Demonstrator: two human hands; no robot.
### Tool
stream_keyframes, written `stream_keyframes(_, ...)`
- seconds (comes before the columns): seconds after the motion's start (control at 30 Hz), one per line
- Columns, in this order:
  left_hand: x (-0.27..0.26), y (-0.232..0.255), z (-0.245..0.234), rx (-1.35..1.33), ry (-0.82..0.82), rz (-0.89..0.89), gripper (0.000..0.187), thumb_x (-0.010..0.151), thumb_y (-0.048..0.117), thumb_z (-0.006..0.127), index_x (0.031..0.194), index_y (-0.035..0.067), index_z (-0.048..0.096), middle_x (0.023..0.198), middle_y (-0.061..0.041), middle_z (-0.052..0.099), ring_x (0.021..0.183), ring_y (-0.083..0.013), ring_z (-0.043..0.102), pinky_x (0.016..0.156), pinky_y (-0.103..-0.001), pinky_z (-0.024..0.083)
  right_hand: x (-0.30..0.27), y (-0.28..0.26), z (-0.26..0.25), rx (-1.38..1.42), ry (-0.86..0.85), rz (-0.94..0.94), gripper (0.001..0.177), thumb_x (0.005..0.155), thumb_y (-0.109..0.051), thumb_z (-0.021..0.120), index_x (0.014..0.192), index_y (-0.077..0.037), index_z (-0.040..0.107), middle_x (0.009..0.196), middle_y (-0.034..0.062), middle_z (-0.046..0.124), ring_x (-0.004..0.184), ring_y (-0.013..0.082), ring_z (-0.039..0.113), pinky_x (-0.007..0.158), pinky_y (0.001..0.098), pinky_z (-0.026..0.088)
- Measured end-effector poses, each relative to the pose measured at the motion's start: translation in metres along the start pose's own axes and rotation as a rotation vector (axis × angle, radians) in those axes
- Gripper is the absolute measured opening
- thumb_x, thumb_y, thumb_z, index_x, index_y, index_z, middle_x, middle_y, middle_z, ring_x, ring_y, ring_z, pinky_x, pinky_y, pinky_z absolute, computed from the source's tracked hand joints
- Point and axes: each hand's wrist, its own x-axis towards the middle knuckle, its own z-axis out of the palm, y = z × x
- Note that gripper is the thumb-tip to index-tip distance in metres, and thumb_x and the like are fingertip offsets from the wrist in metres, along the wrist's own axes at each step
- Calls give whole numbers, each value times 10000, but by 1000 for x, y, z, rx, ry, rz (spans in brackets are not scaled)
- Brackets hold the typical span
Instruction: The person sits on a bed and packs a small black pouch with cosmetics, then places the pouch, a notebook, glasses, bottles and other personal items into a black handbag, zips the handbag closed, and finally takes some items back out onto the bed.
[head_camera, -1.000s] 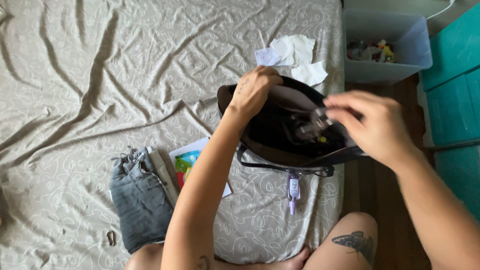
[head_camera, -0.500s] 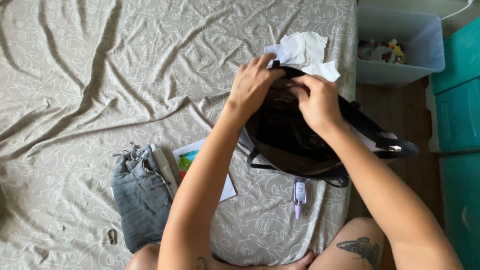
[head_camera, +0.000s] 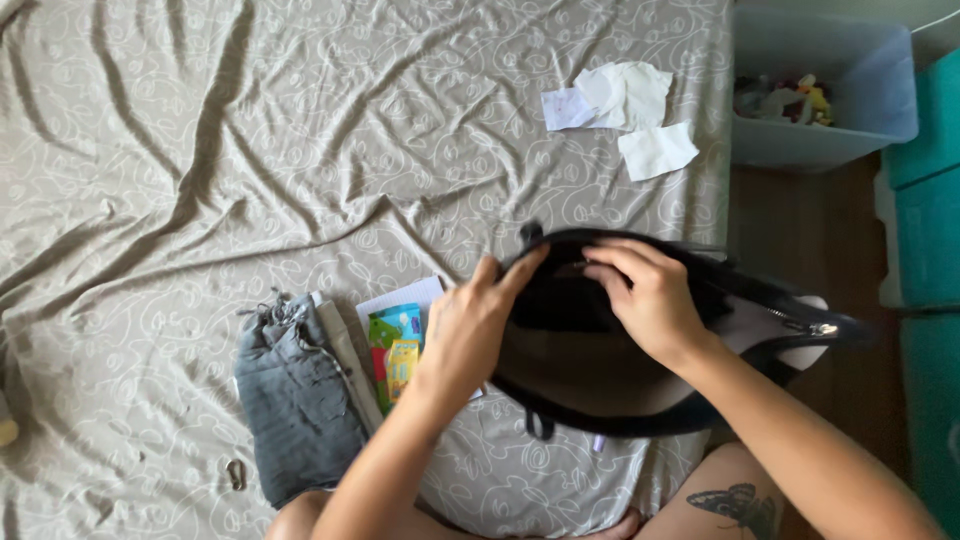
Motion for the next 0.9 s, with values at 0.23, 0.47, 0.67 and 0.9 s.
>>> stream_keyframes(0.23,-32,16,-9,-66,-21,-129,933,692,-170,553,1536,212,442,1021,-166,607,701,-374,691,626,-470,551,-9,0,8,108,-137,-56,224,882,73,690,1098,17,715,1092,166,719,955,311,748,836,357,619)
stream_keyframes(0.47,-28,13,0,-41,-18,-127,915,735,-158,562,1560,206,408,1018,-184,597,698,-383,685,602,-475,545,-3,54,68,-207,-335,-193,250,801,78,615,1015,18,729,993,225,713,918,393,710,797,434,590)
stream_keyframes(0.67,-28,11,9,3,34,-137,910,756,-113,583,1576,222,378,1009,-181,600,721,-386,689,611,-477,550,3,61,76,-477,-433,-293,263,832,6,626,1080,-8,715,980,202,685,832,361,714,700,433,602)
stream_keyframes(0.9,-35,9,16,20,54,-139,878,786,-90,595,1578,224,381,1006,-176,586,730,-367,699,629,-467,562,-81,23,59,-499,-770,-302,235,874,-115,590,1070,-42,697,986,167,696,860,325,731,668,438,606)
